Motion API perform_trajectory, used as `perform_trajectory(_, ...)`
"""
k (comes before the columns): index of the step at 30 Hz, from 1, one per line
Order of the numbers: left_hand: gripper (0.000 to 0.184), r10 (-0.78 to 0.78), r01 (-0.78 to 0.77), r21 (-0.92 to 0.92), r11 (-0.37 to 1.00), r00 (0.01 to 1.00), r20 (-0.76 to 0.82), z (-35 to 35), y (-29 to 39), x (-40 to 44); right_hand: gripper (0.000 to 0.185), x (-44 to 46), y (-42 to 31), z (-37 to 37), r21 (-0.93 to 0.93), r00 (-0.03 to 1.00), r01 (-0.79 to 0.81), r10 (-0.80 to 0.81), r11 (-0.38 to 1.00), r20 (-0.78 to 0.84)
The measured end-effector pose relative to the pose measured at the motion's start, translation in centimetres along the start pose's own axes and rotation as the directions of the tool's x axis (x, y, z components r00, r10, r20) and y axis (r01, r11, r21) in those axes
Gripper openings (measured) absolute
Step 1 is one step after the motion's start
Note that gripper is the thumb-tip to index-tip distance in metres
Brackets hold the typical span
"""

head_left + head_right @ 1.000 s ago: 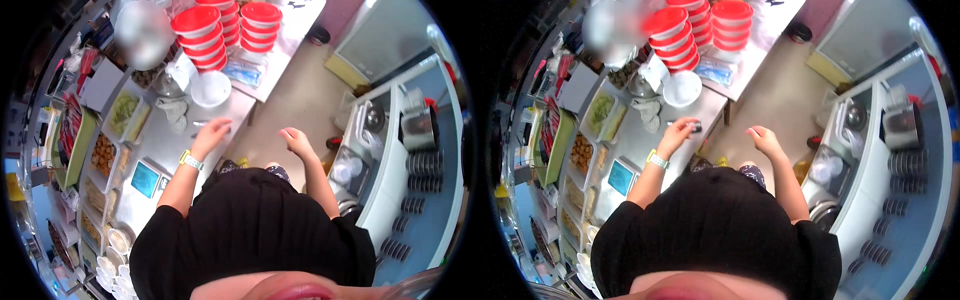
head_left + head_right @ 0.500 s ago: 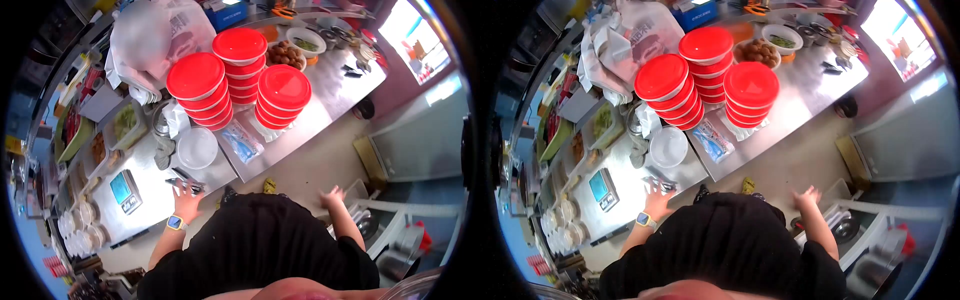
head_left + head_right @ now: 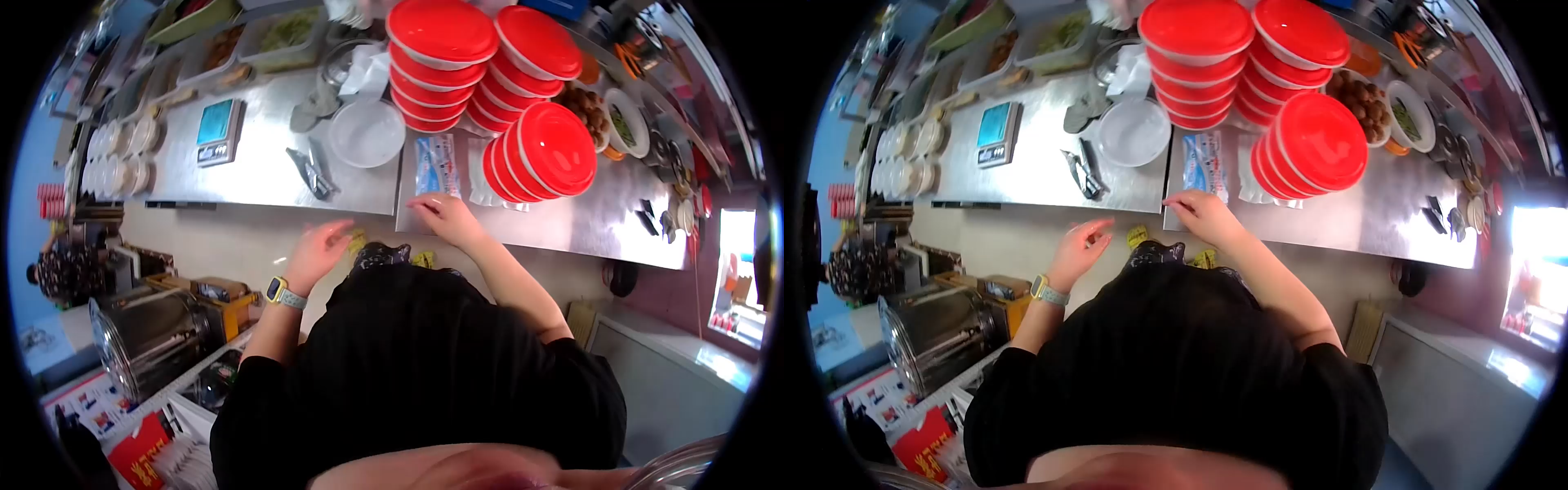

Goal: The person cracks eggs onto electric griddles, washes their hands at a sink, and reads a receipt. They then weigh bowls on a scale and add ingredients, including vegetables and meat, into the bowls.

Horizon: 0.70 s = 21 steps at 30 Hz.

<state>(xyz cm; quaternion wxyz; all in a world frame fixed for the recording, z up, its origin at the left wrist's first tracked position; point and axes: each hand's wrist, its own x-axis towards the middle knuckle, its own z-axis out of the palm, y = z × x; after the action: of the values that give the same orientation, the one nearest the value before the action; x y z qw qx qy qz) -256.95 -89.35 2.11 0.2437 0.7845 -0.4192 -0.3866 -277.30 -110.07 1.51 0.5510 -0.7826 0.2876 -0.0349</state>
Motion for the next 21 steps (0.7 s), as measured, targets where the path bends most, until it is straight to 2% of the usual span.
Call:
perform_trajectory(1,0.044,-0.018,0.018,-0.004,1.000,1.000,-0.006,0.6,-0.8,-0.8,0.025,1.2,0.4,1.3,0.044,0.989,0.136,-0.132,0.990,-0.071)
perform_trajectory(2,0.047,0.122,-0.082,0.153,0.985,0.954,-0.275,1.7,-1.6,-1.4,0.026,2.1,0.4,2.2,0.076,0.955,0.270,-0.257,0.960,-0.149)
perform_trajectory(4,0.060,0.146,-0.162,-0.054,0.985,0.963,-0.225,1.1,-4.5,-1.5,0.027,3.7,-0.6,3.0,0.046,0.970,0.224,-0.219,0.973,-0.105)
perform_trajectory(5,0.060,0.146,-0.163,-0.057,0.985,0.963,-0.228,0.3,-5.8,-1.2,0.028,4.4,-1.1,3.1,0.014,0.982,0.176,-0.175,0.984,-0.077)
perform_trajectory(6,0.068,-0.091,0.091,-0.068,0.994,0.996,0.002,-0.5,-6.4,-1.0,0.028,5.0,-2.0,2.7,0.016,0.982,0.171,-0.169,0.985,-0.078)
perform_trajectory(7,0.072,-0.209,0.217,-0.050,0.975,0.969,0.134,-0.8,-6.5,-1.2,0.033,5.5,-3.1,2.1,0.014,0.995,-0.083,0.082,0.996,0.056)
perform_trajectory(8,0.077,-0.320,0.332,0.000,0.943,0.910,0.262,-1.1,-6.7,-1.4,0.039,5.3,-3.5,2.0,-0.015,0.925,-0.337,0.334,0.941,0.181)
perform_trajectory(9,0.069,-0.097,0.112,0.345,0.932,0.993,-0.061,-0.6,-6.1,-2.1,0.039,4.6,-2.7,2.4,0.003,0.918,-0.366,0.360,0.931,0.169)
perform_trajectory(10,0.065,0.111,-0.011,0.516,0.857,0.980,-0.163,-0.8,-6.3,-2.3,0.046,4.1,-1.7,2.6,0.126,0.957,-0.265,0.245,0.956,0.153)
perform_trajectory(11,0.061,0.312,-0.054,0.689,0.723,0.915,-0.256,-1.0,-6.4,-2.4,0.055,4.0,-0.5,2.6,0.236,0.988,-0.139,0.117,0.962,0.105)
perform_trajectory(12,0.053,0.295,-0.140,0.431,0.891,0.901,-0.317,-1.8,-7.5,-1.9,0.066,3.6,2.2,3.6,-0.186,0.942,0.322,-0.334,0.928,-0.041)
perform_trajectory(13,0.048,0.269,-0.238,0.128,0.963,0.895,-0.356,-2.8,-8.5,-0.6,0.062,3.0,3.5,3.5,-0.263,0.964,0.265,-0.258,0.928,0.061)
perform_trajectory(14,0.045,0.043,-0.085,-0.197,0.977,0.977,-0.210,-4.0,-9.5,0.3,0.055,1.7,2.6,2.4,-0.142,0.977,0.166,-0.144,0.976,0.156)
perform_trajectory(15,0.041,-0.158,0.156,-0.453,0.878,0.987,0.034,-5.5,-11.1,0.4,0.049,0.6,1.8,1.4,-0.024,0.963,-0.034,0.039,0.999,0.268)
perform_trajectory(16,0.041,-0.070,0.093,-0.394,0.914,0.995,0.072,-7.2,-13.2,0.9,0.048,-0.7,3.8,1.4,0.067,0.951,-0.124,0.099,0.990,0.292)
perform_trajectory(17,0.041,0.013,0.024,-0.339,0.940,0.994,0.108,-8.9,-15.0,1.6,0.047,-2.7,3.6,0.0,0.248,0.942,-0.189,0.104,0.950,0.321)
perform_trajectory(18,0.038,-0.058,0.130,-0.373,0.919,0.979,0.197,-10.9,-15.9,1.3,0.047,-5.0,3.5,-1.1,0.420,0.931,-0.246,0.092,0.874,0.354)
perform_trajectory(19,0.037,-0.130,0.239,-0.394,0.887,0.950,0.285,-12.7,-16.1,0.8,0.048,-7.1,4.4,-1.1,0.767,0.948,-0.249,-0.015,0.591,0.319)
perform_trajectory(20,0.037,-0.179,0.306,-0.401,0.863,0.929,0.325,-13.4,-17.0,0.5,0.049,-9.3,5.4,-1.1,0.950,0.952,-0.256,-0.122,0.181,0.280)
perform_trajectory(21,0.037,-0.237,0.326,-0.417,0.848,0.939,0.251,-12.4,-19.1,0.5,0.051,-10.9,8.1,0.6,0.973,0.961,-0.216,-0.197,-0.084,0.196)
